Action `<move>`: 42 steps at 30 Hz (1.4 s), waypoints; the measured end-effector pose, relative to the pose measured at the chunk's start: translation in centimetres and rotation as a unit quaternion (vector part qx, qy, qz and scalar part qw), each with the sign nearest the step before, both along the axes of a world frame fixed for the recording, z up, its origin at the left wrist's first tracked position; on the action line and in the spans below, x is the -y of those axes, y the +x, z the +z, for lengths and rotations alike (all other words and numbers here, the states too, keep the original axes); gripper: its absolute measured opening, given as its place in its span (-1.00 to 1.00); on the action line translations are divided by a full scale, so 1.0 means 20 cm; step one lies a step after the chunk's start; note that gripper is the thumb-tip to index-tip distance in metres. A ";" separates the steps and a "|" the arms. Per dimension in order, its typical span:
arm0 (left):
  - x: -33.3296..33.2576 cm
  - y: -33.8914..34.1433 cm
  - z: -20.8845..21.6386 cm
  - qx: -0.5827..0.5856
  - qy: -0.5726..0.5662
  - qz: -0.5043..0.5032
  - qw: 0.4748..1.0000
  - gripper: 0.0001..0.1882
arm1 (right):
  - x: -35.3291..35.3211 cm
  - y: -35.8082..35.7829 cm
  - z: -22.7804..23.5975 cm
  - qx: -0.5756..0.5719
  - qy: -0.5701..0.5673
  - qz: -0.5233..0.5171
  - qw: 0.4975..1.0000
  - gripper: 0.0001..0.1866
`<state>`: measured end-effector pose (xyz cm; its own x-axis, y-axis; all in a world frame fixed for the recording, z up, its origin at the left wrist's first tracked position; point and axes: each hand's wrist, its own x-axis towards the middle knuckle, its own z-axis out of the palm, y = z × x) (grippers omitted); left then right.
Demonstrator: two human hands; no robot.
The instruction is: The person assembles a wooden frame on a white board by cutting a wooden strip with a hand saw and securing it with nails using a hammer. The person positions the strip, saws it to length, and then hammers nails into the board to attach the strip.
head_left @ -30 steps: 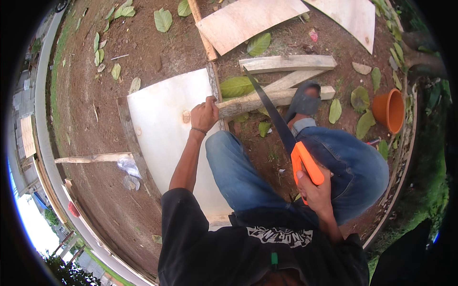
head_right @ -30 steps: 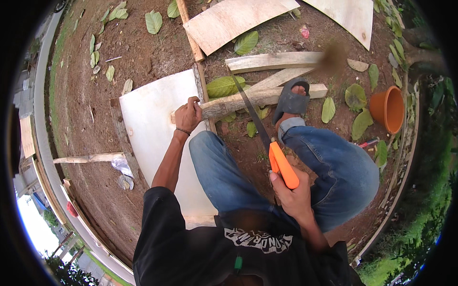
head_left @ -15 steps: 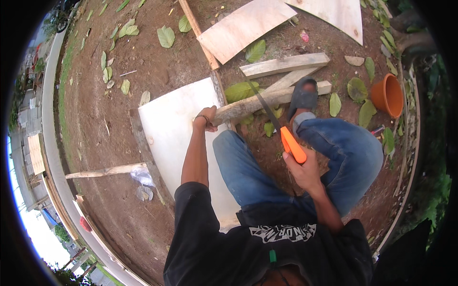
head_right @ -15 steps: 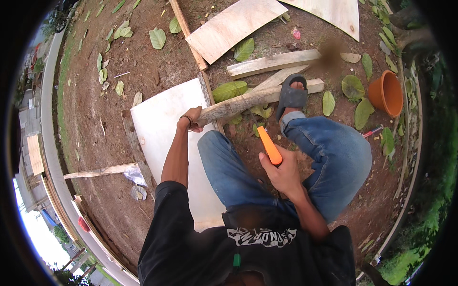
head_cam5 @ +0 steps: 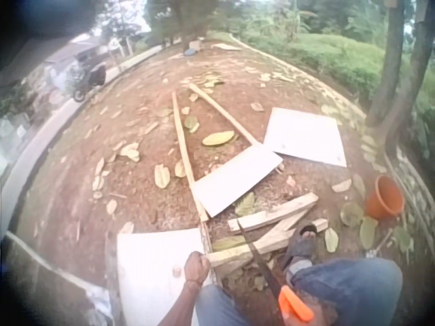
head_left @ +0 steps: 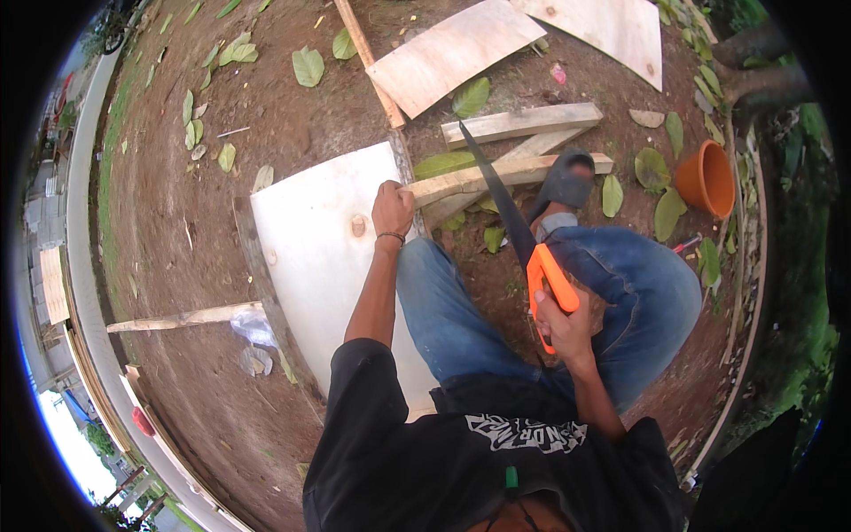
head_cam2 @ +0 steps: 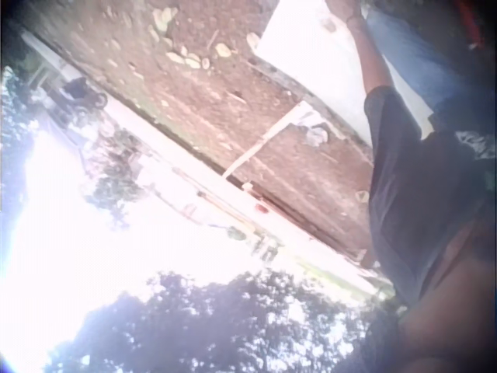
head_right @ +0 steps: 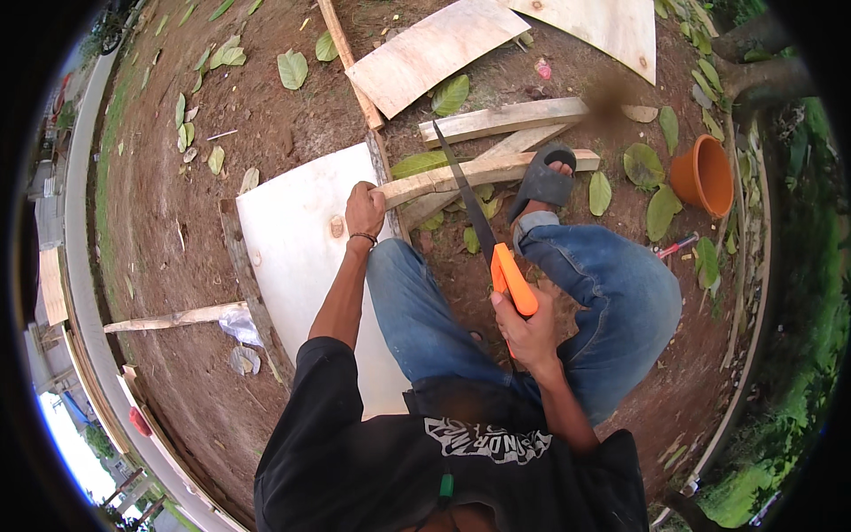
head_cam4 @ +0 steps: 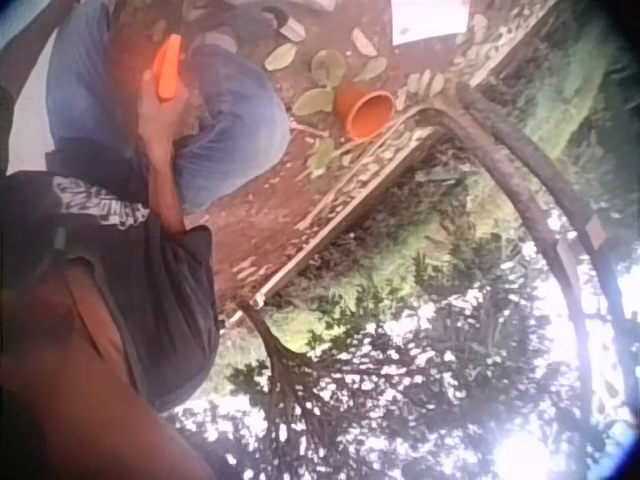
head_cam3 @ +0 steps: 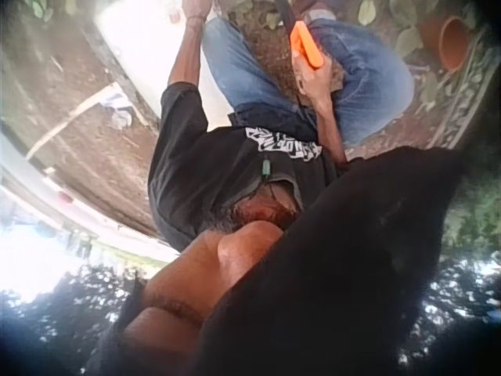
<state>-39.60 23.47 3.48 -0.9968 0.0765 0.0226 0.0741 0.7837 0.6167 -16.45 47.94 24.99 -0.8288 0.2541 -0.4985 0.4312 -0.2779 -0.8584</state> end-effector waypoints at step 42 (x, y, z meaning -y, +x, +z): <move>0.12 0.13 -0.05 0.186 0.278 0.013 0.943 -0.62 | 0.08 0.19 -0.02 0.045 0.114 0.065 0.990 -0.76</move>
<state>-37.05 21.01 2.43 -0.9454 0.1303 -0.2989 -0.2426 0.3313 0.9118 -12.73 46.39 24.63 -0.8167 0.2620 -0.5141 0.5286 -0.0175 -0.8487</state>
